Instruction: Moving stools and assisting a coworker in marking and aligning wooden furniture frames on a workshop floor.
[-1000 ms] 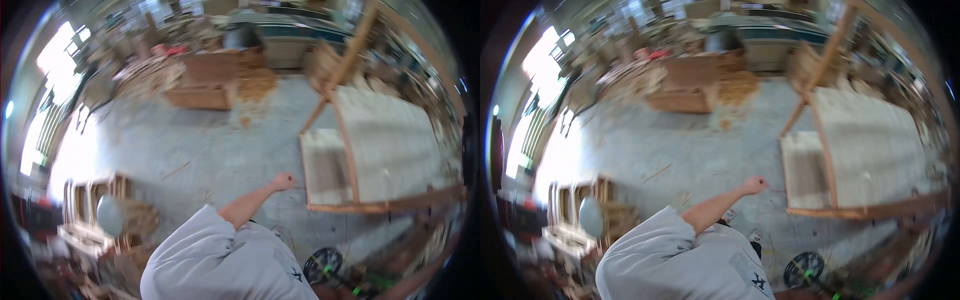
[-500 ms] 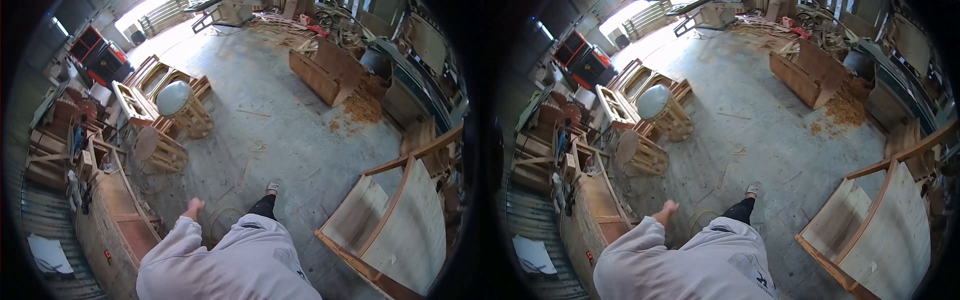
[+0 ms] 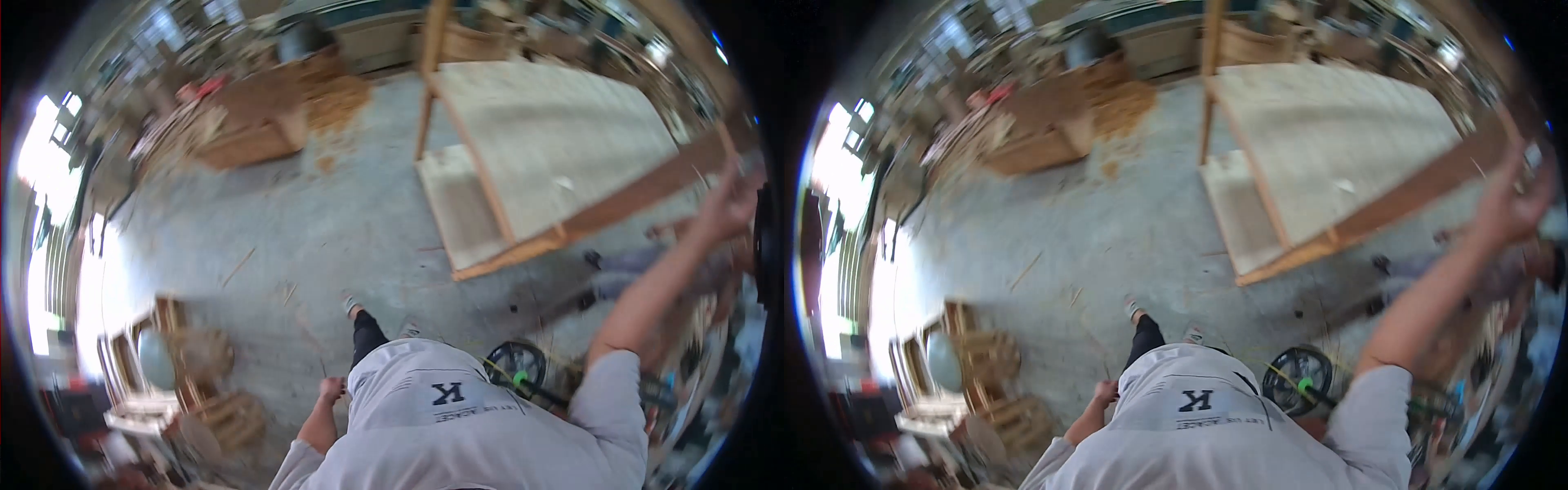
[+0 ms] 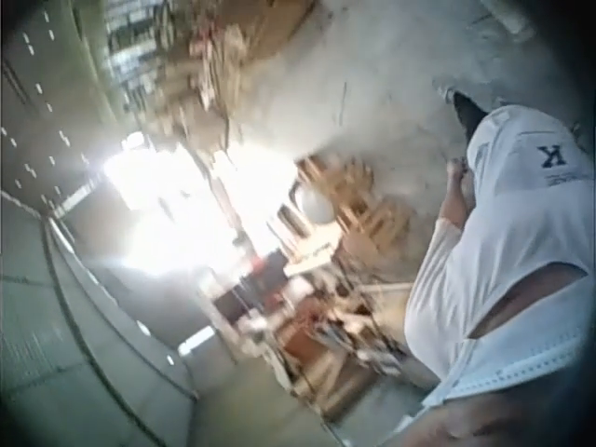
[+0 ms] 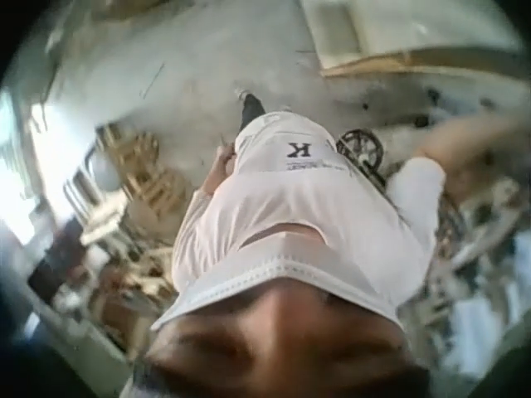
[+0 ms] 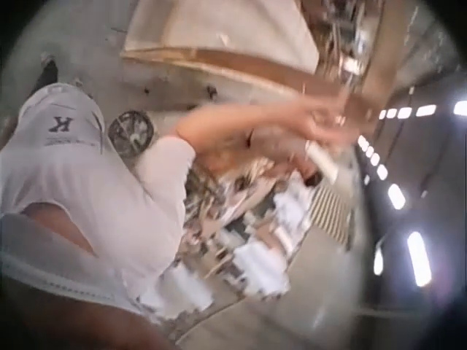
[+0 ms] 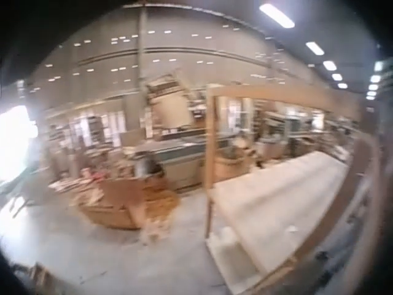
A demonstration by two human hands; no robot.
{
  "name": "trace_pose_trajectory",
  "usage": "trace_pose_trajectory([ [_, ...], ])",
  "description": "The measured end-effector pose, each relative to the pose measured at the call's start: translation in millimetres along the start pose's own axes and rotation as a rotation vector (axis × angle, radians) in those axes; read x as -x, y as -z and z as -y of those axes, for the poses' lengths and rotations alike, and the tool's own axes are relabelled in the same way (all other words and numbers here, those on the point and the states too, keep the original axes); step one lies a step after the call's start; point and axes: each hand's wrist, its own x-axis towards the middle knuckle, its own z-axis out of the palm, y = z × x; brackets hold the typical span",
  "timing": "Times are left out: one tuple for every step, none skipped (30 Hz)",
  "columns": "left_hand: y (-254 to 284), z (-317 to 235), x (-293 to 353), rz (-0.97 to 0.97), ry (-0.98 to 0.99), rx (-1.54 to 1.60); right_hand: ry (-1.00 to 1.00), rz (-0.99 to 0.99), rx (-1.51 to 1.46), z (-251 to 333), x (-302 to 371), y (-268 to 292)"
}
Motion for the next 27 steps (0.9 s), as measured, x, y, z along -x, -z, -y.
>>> trace_pose_trajectory([
  [17, -22, -6, -0.085, -0.023, 0.053, -0.171, 0.007, -0.103, 2, 18, 6],
  [33, -44, -10, -0.169, -0.043, 0.119, -0.212, -0.067, -0.404, 16, 44, 14],
  [53, -64, -10, -0.188, -0.097, 0.141, -0.311, -0.025, -0.447, 25, 79, 18],
  [68, -89, -12, -0.193, -0.155, 0.156, -0.555, 0.026, -0.596, 38, 114, 31],
  [69, -117, -9, -0.186, -0.2, 0.15, -0.654, 0.229, -0.547, 38, 156, 44],
  [66, -152, -5, -0.169, -0.249, 0.136, -0.768, 0.434, -0.573, 43, 185, 58],
  [59, -182, 4, -0.174, -0.306, 0.151, -0.809, 0.691, -0.487, 42, 221, 70],
  [49, -206, 12, -0.186, -0.36, 0.17, -0.844, 0.843, -0.545, 43, 265, 78],
  [41, -222, 15, -0.192, -0.359, 0.167, -0.896, 1.105, -0.539, 55, 285, 92],
  [33, -235, 18, -0.142, -0.411, 0.154, -0.951, 1.266, -0.603, 59, 321, 108],
  [25, -246, 22, -0.088, -0.464, 0.135, -0.846, 1.608, -0.552, 50, 370, 126],
  [13, -258, 29, -0.088, -0.466, 0.13, -0.808, 1.734, -0.561, 43, 418, 151],
  [0, -269, 40, -0.056, -0.526, 0.04, -0.768, 1.859, -0.565, 39, 465, 179],
  [-10, -278, 47, -0.019, -0.589, -0.055, -0.875, 1.929, -0.515, 34, 518, 211],
  [-16, -277, 46, -0.021, -0.592, -0.055, -0.972, 2.001, -0.474, 35, 553, 237],
  [-17, -267, 40, -0.001, -0.599, -0.079, -1.281, 2.077, -0.416, 42, 554, 253],
  [-20, -259, 35, 0.032, -0.609, -0.11, -1.607, 2.118, -0.329, 45, 553, 271],
  [-17, -255, 33, 0.04, -0.648, -0.311, -1.728, 2.092, -0.194, 46, 560, 293],
  [-17, -249, 36, 0.044, -0.649, -0.317, -1.85, 2.056, -0.057, 44, 570, 312],
  [-15, -241, 40, 0.019, -0.548, -0.301, -1.853, 2.054, -0.056, 42, 573, 321],
  [-13, -233, 44, -0.006, -0.448, -0.284, -1.908, 2.025, -0.007, 39, 576, 329],
  [-6, -220, 41, -0.009, -0.448, -0.284, -1.958, 1.997, 0.039, 39, 578, 331],
  [5, -202, 33, -0.043, -0.392, -0.342, -1.953, 2.003, 0.034, 38, 580, 325],
  [16, -182, 24, -0.08, -0.329, -0.391, -1.942, 1.967, -0.025, 36, 579, 314],
  [26, -165, 16, -0.088, -0.319, -0.378, -1.93, 1.935, -0.084, 34, 578, 305],
  [37, -146, 9, -0.088, -0.27, -0.426, -1.908, 1.966, -0.091, 35, 578, 295],
  [46, -127, 5, -0.093, -0.212, -0.459, -1.945, 1.826, -0.188, 40, 578, 282],
])
